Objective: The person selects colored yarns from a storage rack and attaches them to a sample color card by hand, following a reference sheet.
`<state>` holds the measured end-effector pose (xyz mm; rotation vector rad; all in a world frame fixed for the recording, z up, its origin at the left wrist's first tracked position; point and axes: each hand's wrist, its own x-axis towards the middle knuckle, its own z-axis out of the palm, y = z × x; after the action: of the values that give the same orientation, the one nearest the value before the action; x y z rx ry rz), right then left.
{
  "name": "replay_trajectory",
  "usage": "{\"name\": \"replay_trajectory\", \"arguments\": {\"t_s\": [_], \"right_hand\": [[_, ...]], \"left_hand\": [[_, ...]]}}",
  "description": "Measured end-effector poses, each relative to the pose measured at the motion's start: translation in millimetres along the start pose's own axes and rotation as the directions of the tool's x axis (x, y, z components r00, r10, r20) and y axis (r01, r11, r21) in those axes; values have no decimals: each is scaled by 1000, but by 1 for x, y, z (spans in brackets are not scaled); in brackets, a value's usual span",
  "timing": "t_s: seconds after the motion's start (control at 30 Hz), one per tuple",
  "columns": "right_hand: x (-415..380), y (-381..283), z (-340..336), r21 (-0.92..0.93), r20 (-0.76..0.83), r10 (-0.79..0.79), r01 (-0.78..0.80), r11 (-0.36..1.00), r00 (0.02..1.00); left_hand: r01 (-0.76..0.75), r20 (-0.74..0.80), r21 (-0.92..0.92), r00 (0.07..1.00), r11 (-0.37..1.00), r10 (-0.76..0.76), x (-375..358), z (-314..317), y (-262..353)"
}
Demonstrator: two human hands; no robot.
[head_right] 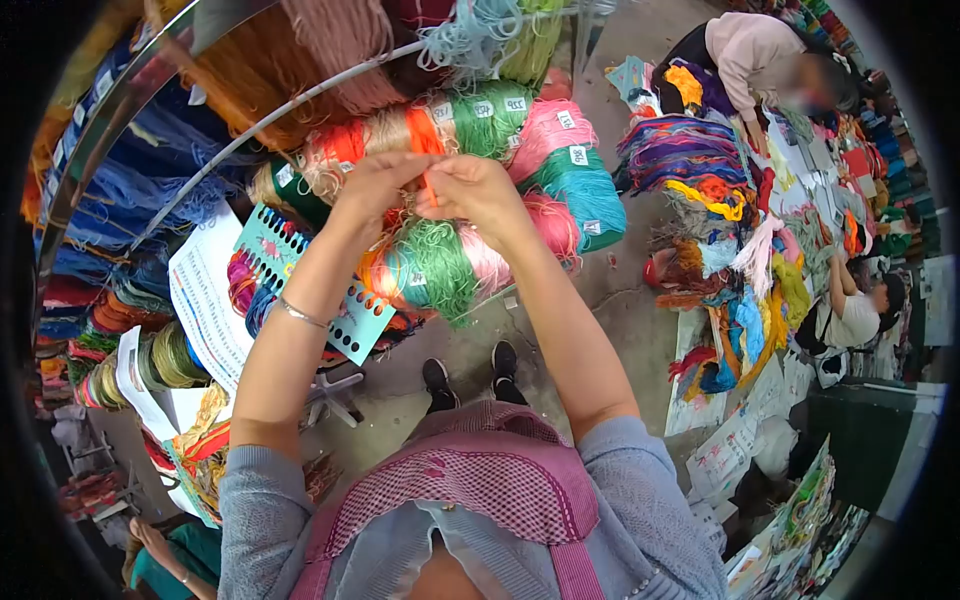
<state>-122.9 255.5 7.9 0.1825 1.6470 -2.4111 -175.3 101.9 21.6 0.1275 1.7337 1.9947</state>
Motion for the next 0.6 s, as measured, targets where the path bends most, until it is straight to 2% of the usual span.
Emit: {"name": "replay_trajectory", "arguments": {"t_s": [0.03,0.1,0.6], "right_hand": [[1,1,0,9,-8,1,-1,1000,1000],[2,2,1,20,-24,-29,29,999,999],[-2,-3,7,52,-53,-71,73,996,996]], "left_hand": [[64,10,-32,998,997,-64,-2,-4,3],[95,7,-56,995,994,-95,-1,-13,1],[92,8,-65,996,994,-91,-5,-11,6]]}}
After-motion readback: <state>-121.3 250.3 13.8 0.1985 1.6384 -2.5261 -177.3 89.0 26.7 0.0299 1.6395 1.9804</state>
